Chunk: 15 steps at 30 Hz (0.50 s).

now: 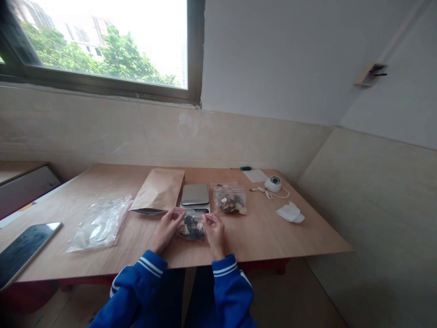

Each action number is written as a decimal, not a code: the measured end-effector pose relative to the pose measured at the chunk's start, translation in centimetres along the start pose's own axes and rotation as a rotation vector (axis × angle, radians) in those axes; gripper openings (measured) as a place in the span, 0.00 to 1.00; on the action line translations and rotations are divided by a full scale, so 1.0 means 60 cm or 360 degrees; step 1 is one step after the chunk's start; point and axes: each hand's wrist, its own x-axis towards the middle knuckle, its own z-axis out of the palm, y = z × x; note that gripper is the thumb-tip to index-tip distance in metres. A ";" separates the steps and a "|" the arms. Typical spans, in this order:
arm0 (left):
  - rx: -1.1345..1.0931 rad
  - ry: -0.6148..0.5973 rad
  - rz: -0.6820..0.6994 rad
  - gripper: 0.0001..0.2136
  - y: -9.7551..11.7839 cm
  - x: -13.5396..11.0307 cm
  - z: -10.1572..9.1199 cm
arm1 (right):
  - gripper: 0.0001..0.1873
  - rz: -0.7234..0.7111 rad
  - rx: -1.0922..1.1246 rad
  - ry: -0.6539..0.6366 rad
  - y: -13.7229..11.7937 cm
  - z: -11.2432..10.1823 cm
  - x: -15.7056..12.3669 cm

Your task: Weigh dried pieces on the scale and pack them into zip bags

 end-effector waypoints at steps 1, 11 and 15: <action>-0.0007 -0.0004 0.0000 0.15 0.000 0.000 0.000 | 0.15 0.0042 0.0023 -0.0002 -0.001 0.000 0.000; -0.0108 -0.0062 -0.0099 0.17 0.011 0.000 0.004 | 0.16 0.0164 0.0133 -0.0248 -0.017 -0.002 -0.001; -0.0100 -0.0092 -0.0084 0.16 0.011 0.000 0.003 | 0.14 0.0094 0.0076 -0.0201 -0.009 -0.001 0.000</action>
